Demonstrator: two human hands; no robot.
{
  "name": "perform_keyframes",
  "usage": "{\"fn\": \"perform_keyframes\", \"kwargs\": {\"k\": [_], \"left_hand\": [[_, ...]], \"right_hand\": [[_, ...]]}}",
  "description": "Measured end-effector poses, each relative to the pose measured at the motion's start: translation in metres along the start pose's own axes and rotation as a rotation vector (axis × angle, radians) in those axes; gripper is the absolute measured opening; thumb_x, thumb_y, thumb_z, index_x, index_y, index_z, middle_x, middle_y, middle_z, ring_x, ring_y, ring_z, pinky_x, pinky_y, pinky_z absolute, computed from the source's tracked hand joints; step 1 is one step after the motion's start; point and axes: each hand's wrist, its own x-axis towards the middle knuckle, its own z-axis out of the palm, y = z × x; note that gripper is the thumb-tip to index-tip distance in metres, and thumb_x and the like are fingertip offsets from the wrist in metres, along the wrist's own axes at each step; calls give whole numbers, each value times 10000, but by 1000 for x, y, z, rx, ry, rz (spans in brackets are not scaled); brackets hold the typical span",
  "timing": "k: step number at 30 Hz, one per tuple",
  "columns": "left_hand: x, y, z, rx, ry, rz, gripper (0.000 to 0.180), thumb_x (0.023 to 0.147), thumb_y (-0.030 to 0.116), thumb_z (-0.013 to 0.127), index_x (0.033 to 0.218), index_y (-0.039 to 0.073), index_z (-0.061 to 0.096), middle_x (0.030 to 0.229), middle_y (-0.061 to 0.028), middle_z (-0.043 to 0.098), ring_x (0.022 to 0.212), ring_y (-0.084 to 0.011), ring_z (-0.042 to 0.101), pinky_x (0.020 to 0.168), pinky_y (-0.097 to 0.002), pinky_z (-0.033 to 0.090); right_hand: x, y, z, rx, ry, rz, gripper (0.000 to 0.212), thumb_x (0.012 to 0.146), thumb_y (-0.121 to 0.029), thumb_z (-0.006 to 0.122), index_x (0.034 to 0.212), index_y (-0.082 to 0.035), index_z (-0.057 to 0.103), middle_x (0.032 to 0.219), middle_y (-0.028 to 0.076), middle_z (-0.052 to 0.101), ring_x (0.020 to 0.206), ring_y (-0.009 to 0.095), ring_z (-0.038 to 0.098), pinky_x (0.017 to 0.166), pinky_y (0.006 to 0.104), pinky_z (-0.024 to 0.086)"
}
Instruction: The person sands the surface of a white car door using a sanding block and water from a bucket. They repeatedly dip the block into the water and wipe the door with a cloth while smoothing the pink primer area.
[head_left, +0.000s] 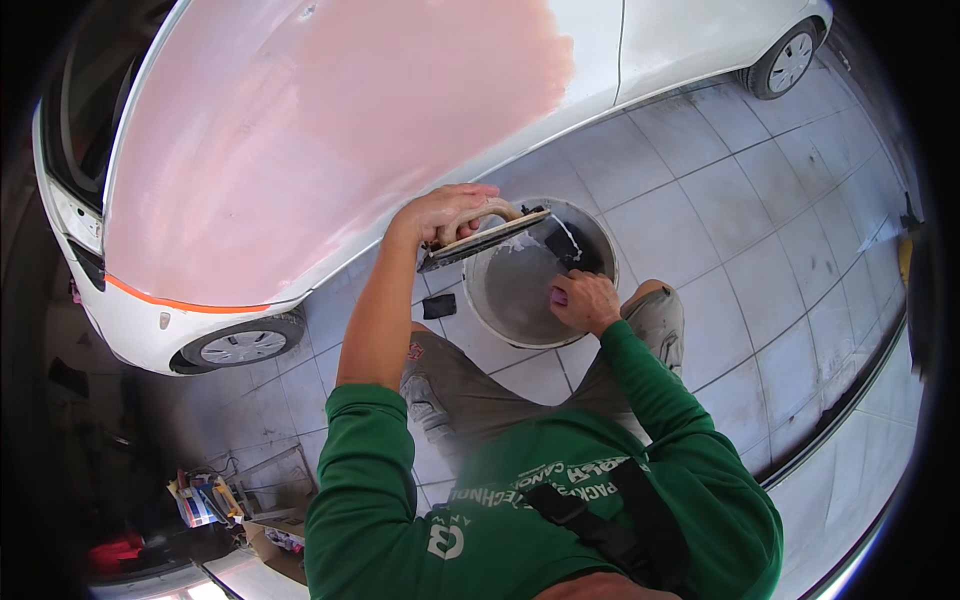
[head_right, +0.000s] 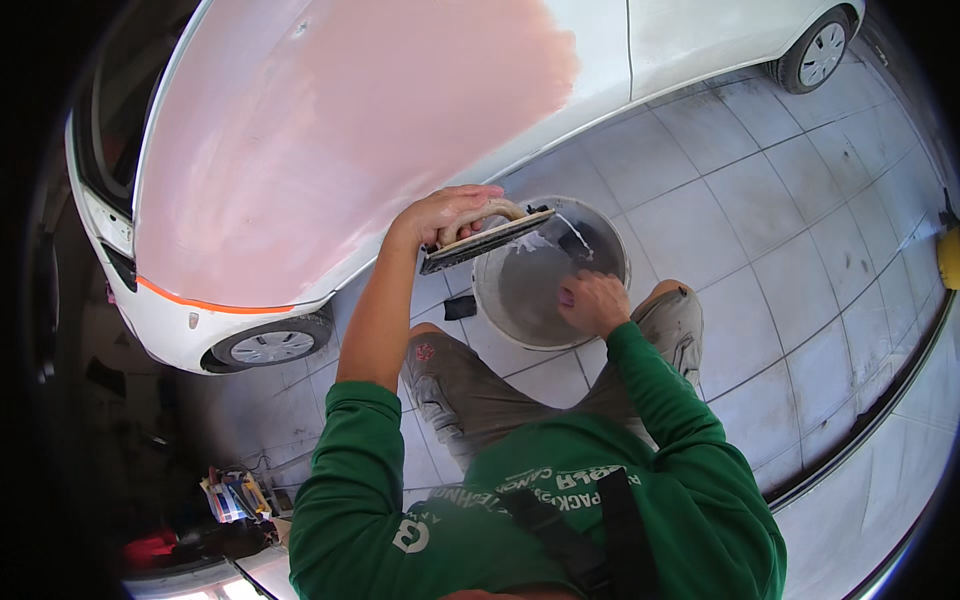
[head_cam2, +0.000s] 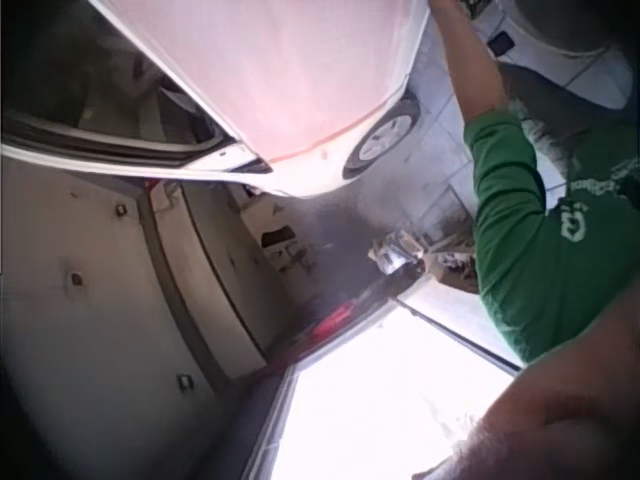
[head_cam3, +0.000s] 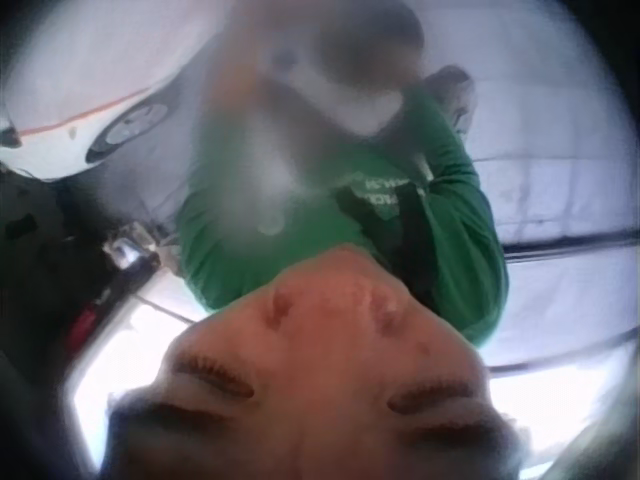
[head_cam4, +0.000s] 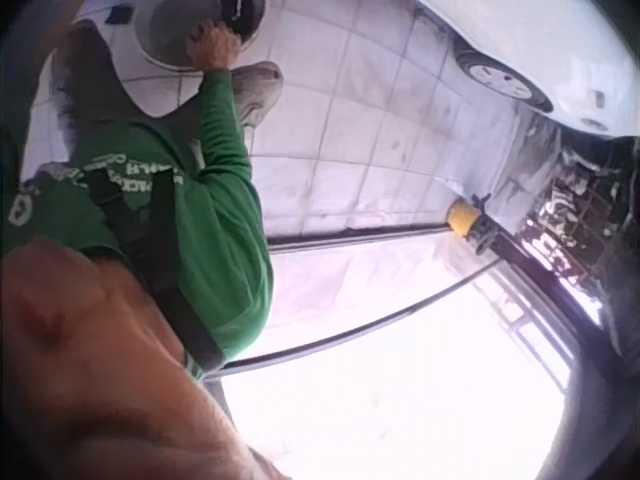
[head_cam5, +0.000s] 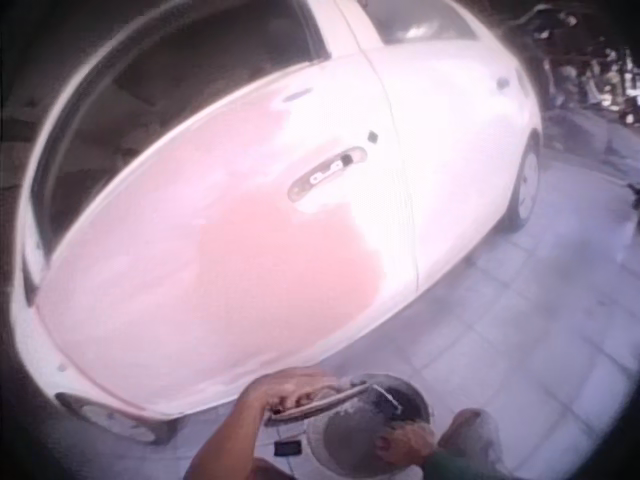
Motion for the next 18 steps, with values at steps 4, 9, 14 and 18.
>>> {"fn": "perform_keyframes", "kwargs": {"k": [4,9,14,18], "left_hand": [[-19,-71,20,-716,271,309,429,1147,253,490,1557,138,546,1243,-100,709,1046,-202,724,834,-380,645],[7,-139,111,-1256,338,400,352,1159,242,447,1475,141,567,1382,-105,654,1191,-264,693,966,-452,616],[14,-137,163,-1086,257,265,328,1129,211,486,1444,173,568,1293,-105,666,1104,-280,708,930,-438,606],[-22,-136,131,-337,201,121,442,1004,260,657,1436,175,618,1198,-95,690,1057,-285,704,917,-448,565]], "right_hand": [[10,-8,-2,95,-13,-28,728,841,-533,809,1439,-181,587,942,69,749,877,308,740,794,467,565],[2,-11,-14,167,106,-115,959,846,-634,794,1574,-117,443,899,60,755,823,300,734,733,467,545],[0,7,8,98,181,-114,563,905,-589,744,1226,-126,744,809,76,730,737,329,704,682,485,515],[3,7,4,332,185,-61,357,983,-471,673,998,-136,796,823,127,744,750,385,705,699,509,536]]}}
